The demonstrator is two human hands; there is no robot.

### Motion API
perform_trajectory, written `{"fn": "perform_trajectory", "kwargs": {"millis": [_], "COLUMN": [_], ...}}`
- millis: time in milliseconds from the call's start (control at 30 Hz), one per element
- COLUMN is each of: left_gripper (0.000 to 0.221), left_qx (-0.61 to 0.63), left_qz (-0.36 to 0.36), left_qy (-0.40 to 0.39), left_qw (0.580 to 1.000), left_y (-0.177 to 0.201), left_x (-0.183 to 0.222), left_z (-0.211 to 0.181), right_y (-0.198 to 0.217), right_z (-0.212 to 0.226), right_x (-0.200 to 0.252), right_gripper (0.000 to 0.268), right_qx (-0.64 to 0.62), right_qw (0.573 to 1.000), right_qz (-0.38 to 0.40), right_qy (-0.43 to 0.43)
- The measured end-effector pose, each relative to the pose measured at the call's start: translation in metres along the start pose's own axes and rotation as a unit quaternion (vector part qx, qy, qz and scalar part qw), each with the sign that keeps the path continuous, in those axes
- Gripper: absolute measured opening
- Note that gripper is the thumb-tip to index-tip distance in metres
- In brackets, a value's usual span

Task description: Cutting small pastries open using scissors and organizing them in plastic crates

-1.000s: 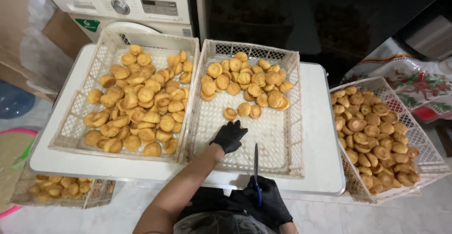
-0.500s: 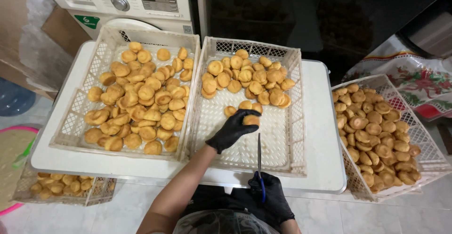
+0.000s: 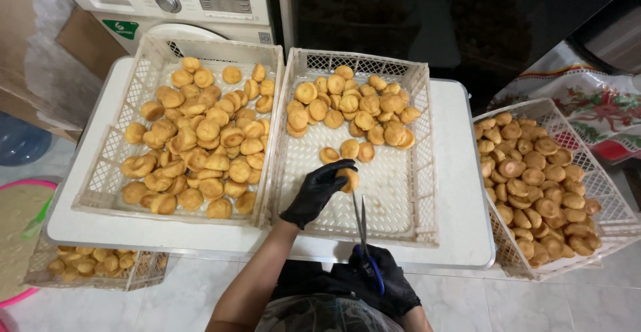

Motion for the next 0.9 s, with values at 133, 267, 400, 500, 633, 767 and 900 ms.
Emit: {"fn": "perform_trajectory", "kwargs": {"millis": [133, 267, 400, 500, 633, 767, 900], "left_gripper": [0.041, 0.042, 0.043, 0.043, 0.04, 0.043, 0.045], "left_qx": [0.061, 0.057, 0.051, 0.018, 0.013, 0.002, -0.02], "left_qz": [-0.026, 0.007, 0.003, 0.004, -0.021, -0.023, -0.02], "left_qy": [0.027, -0.035, -0.032, -0.034, -0.031, -0.04, -0.037], "left_qw": [0.997, 0.998, 0.998, 0.999, 0.999, 0.999, 0.999], "left_y": [0.021, 0.023, 0.023, 0.02, 0.019, 0.016, 0.017], "left_x": [0.0, 0.002, 0.004, 0.005, 0.008, 0.01, 0.014], "left_z": [0.022, 0.011, 0.007, 0.001, -0.012, -0.014, -0.005], "right_y": [-0.001, 0.001, 0.004, -0.009, -0.011, -0.015, -0.003], "right_z": [-0.003, -0.007, -0.002, 0.037, 0.019, 0.003, -0.036], "right_x": [0.008, 0.017, 0.02, 0.021, 0.01, 0.005, 0.006], "right_gripper": [0.033, 0.057, 0.056, 0.028, 0.028, 0.028, 0.052], "right_qx": [0.08, 0.161, 0.183, 0.131, 0.133, 0.135, 0.045], "right_qw": [0.997, 0.987, 0.982, 0.989, 0.987, 0.983, 0.999], "right_qz": [0.007, 0.013, 0.012, 0.048, 0.062, 0.081, 0.029], "right_qy": [-0.001, -0.002, -0.055, 0.038, 0.063, 0.098, 0.0]}}
Point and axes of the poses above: each hand's wrist, its own x-axis away from the middle knuckle, its own y-axis out of the back of the hand, z = x × y, the point moved 10 cm from there along -x, towards the middle knuckle, and after that the axes turned 7 degrees about -x, right-handed, at the moved point
